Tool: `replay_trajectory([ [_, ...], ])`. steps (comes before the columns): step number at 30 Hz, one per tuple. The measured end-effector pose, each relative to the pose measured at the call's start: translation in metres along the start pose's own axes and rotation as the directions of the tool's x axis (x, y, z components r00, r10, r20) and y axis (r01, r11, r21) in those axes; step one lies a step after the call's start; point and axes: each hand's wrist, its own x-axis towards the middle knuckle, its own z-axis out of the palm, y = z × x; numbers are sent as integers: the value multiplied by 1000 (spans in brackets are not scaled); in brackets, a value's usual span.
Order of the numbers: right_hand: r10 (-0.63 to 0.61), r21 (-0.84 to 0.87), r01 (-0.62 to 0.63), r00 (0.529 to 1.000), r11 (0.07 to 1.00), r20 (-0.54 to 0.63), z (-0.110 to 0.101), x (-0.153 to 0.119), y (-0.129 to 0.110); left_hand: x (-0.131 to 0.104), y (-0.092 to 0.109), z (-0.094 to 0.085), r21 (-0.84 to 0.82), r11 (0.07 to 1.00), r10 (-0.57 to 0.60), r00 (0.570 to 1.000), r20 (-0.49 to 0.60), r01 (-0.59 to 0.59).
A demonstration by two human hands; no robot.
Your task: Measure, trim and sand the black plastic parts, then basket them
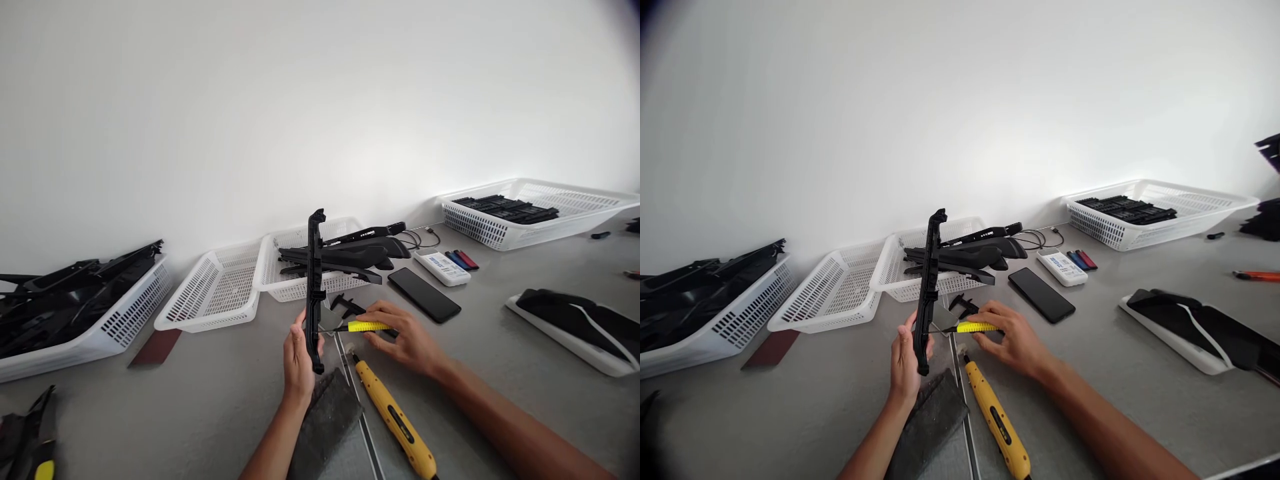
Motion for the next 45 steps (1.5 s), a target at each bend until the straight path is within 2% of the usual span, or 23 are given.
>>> replay_trajectory([
  [6, -7, 49, 5, 999, 999, 33, -2, 1, -6, 0, 0, -1, -18, 1000, -6, 999, -47, 5],
  [16, 5, 90, -15, 994, 996, 114, -9, 2, -10, 0, 3, 1, -30, 999, -15, 999, -47, 14],
  [25, 14, 104, -26, 993, 994, 117, -8, 4, -17, 1, 3, 2, -43, 999, -30, 997, -75, 27],
  [36, 15, 122, -29, 994, 992, 112, -8, 1, -9, 1, 5, 2, -75, 997, -43, 994, -100, 36],
  [40, 40, 80, -46, 996, 996, 78, -7, 1, -6, 1, 7, 2, -78, 996, -38, 995, -87, 32],
  [45, 45, 66, -50, 997, 997, 69, -7, 0, -4, 3, 6, 1, -105, 991, -80, 997, -15, 78],
])
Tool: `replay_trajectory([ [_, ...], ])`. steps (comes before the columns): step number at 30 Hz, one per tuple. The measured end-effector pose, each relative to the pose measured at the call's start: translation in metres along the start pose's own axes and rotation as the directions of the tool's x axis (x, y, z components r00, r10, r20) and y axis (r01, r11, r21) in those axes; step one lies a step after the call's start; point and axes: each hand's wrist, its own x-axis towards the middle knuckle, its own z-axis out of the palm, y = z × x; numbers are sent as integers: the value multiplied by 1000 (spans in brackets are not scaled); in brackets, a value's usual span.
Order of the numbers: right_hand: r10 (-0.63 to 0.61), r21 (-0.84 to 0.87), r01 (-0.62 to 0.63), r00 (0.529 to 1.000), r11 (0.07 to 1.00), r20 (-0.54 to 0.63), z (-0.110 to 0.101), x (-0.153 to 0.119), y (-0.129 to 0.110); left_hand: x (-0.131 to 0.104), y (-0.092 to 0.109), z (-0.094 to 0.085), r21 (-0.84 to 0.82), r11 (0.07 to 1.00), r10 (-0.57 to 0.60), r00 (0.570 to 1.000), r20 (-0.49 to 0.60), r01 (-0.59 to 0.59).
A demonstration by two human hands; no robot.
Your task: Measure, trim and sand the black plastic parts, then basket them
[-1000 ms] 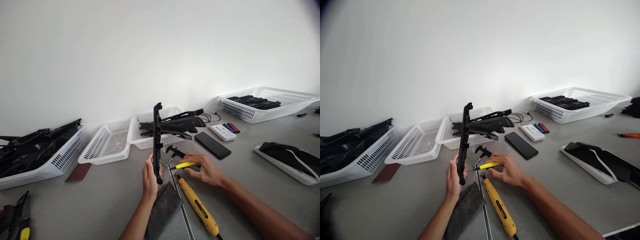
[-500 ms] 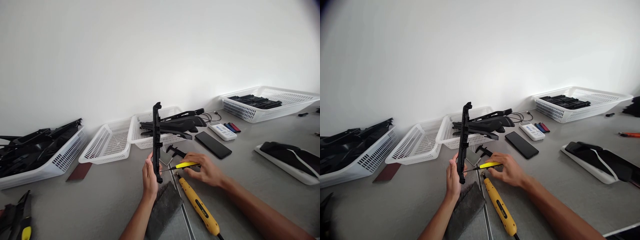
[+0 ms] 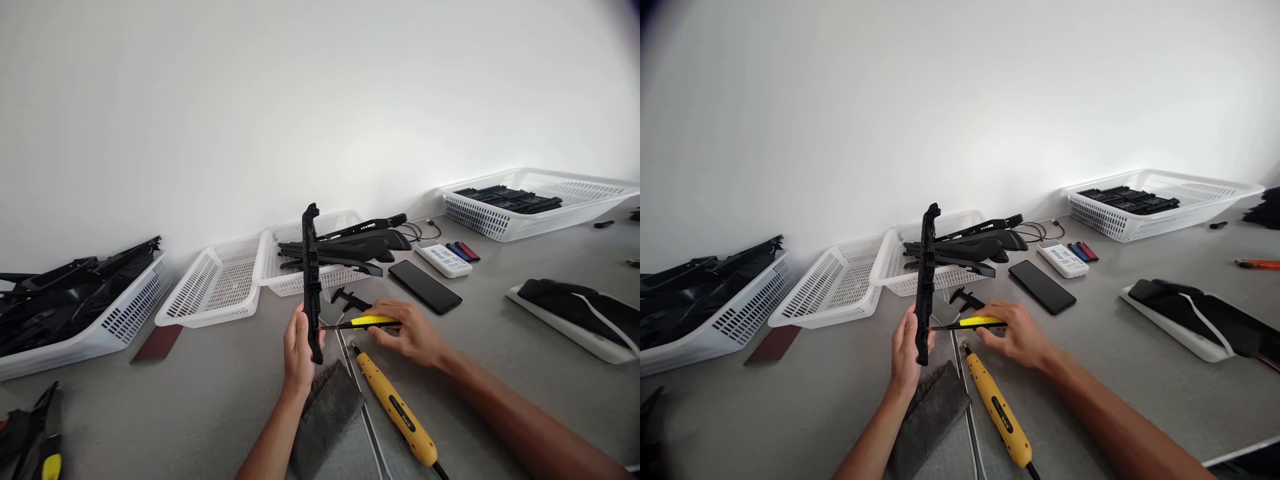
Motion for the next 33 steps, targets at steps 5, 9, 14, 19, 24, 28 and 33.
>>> replay_trajectory([
  [5, 12, -22, -12, 1000, 1000, -2, -1, -1, 1, 3, -2, -1, -39, 999, -30, 997, 66, 32],
  [9, 3, -16, -3, 1000, 1000, -6, -1, -2, 2, 3, -2, -1, -48, 998, -29, 996, 83, 34],
  [14, 14, -21, -14, 1000, 1000, 1, -1, -1, 2, 4, -3, -3, -68, 996, -49, 994, 102, 56],
  [19, 47, -35, -47, 999, 998, -14, -3, -1, 0, 7, 1, -4, -209, 970, -88, 982, 169, 123],
  [24, 55, -42, -56, 998, 998, -32, -3, 0, -1, 9, 6, -5, -291, 940, -117, 971, 208, 176],
  [28, 56, -43, -58, 998, 997, -30, -3, -1, 0, 11, 3, -6, -313, 932, -118, 970, 211, 182],
  [33, 55, -56, -57, 998, 997, -37, -4, -1, -1, 11, 2, -7, -325, 928, -113, 970, 213, 180],
])
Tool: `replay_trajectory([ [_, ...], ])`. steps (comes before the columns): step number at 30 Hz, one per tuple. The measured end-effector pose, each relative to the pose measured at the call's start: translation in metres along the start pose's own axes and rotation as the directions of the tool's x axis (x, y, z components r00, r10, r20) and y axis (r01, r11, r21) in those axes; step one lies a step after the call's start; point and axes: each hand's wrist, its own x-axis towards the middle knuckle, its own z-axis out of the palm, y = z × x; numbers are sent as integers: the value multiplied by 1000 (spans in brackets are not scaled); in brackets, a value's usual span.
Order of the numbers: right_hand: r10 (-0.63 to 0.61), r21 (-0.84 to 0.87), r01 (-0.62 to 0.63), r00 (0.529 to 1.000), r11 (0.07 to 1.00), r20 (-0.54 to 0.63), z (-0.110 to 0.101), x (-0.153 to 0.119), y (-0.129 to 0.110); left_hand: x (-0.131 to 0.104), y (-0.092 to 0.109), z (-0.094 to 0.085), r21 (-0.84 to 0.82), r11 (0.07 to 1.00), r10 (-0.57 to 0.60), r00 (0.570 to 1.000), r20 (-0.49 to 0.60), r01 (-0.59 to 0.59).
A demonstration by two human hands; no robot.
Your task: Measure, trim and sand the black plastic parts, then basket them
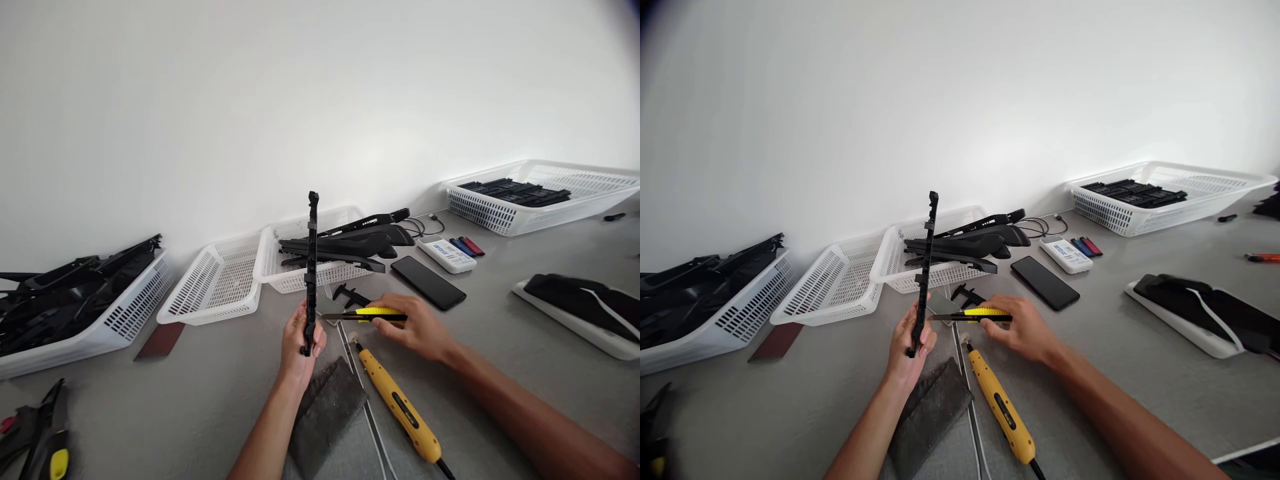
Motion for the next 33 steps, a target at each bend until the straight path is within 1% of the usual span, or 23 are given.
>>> replay_trajectory([
  [3, 1, -15, -1, 1000, 1000, -10, 0, 1, 0, -2, 1, 1, 28, 1000, -2, 1000, -17, 3],
  [7, 17, -33, -19, 999, 999, -48, -1, 1, 1, -3, 2, 3, 78, 997, 27, 997, -76, -21],
  [12, 24, -51, -28, 997, 998, -76, -1, 1, 3, -2, 1, 1, 42, 997, 64, 994, -89, -61],
  [16, 29, -51, -32, 997, 998, -68, -1, 2, 3, -1, 0, -1, 72, 995, 76, 994, -80, -70],
  [19, 24, -51, -27, 998, 998, -61, -1, 1, 3, -1, -1, -1, 88, 992, 97, 991, -93, -89],
  [24, -42, 18, 42, 999, 999, 32, 1, -1, -3, -2, -3, 1, 152, 983, 129, 977, -171, -103],
  [26, -51, 36, 49, 997, 998, 61, 3, -1, -6, -3, -4, 1, 175, 979, 141, 971, -195, -107],
  [33, -53, 20, 52, 997, 998, 55, 7, -2, -7, -4, -7, 2, 212, 967, 186, 962, -202, -142],
])
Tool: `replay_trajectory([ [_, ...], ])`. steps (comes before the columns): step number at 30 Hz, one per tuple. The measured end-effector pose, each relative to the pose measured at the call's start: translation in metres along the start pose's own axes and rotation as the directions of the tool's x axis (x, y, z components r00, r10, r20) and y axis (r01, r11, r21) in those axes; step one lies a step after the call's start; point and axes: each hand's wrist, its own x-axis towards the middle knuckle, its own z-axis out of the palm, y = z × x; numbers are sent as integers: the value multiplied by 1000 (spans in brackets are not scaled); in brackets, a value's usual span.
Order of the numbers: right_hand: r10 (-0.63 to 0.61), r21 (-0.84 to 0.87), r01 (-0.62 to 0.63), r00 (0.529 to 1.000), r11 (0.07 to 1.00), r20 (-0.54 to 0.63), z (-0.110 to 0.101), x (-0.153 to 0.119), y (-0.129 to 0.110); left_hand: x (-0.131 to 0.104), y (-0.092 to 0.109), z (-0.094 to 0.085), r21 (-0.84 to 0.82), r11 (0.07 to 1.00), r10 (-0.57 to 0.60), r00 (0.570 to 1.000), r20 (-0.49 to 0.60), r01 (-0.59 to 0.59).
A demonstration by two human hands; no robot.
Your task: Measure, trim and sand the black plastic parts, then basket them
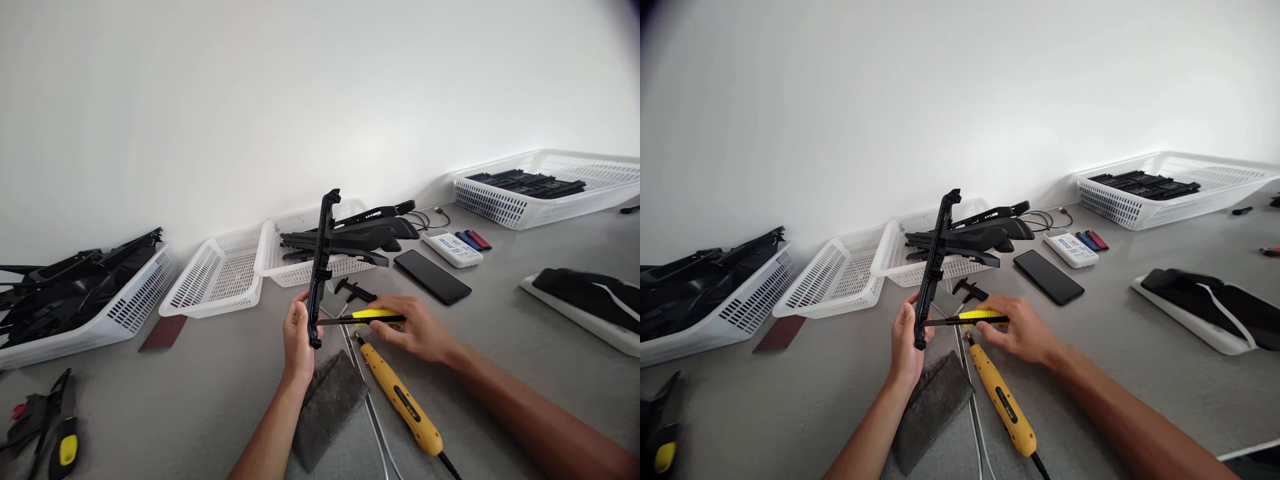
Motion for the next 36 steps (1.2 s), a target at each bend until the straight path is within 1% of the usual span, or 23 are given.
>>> replay_trajectory([
  [2, -16, -12, 16, 1000, 1000, -16, 1, -1, 1, -1, 0, 1, 3, 1000, 5, 1000, 6, -5],
  [5, -42, -59, 37, 995, 998, -92, 2, -2, 2, -3, 2, 4, -1, 1000, 11, 999, 31, -11],
  [7, -84, -82, 74, 989, 994, -123, 3, -2, 2, -4, 3, 6, -13, 1000, 3, 999, 34, -2],
  [10, -149, -88, 142, 985, 986, -83, 3, -3, 0, -6, 6, 9, -42, 999, -24, 1000, 1, 24],
  [12, -156, -104, 148, 985, 984, -79, 4, -3, 0, -6, 6, 10, -67, 997, -24, 1000, -20, 23],
  [16, -137, -118, 122, 981, 985, -137, 4, -3, 0, -5, 5, 8, -78, 997, 11, 1000, 6, -10],
  [21, -136, -123, 122, 984, 985, -118, 4, -3, 0, -5, 3, 8, -88, 996, -4, 1000, 10, 5],
  [25, -119, -131, 96, 976, 987, -180, 3, -3, -1, -5, 5, 9, -91, 996, -5, 1000, 22, 7],
  [28, -125, -123, 109, 983, 986, -132, 5, -3, 0, -5, 5, 8, -88, 996, -9, 1000, 18, 11],
  [30, -94, -134, 74, 984, 988, -149, 5, -3, 3, -5, 5, 8, -85, 996, -7, 1000, 26, 9],
  [33, -12, -167, -30, 970, 986, -243, 6, -3, 9, -6, 6, 9, -82, 997, -2, 999, 35, 5],
  [36, 19, -174, -65, 967, 983, -254, 6, -3, 12, -5, 7, 9, -90, 996, -10, 999, 40, 14],
])
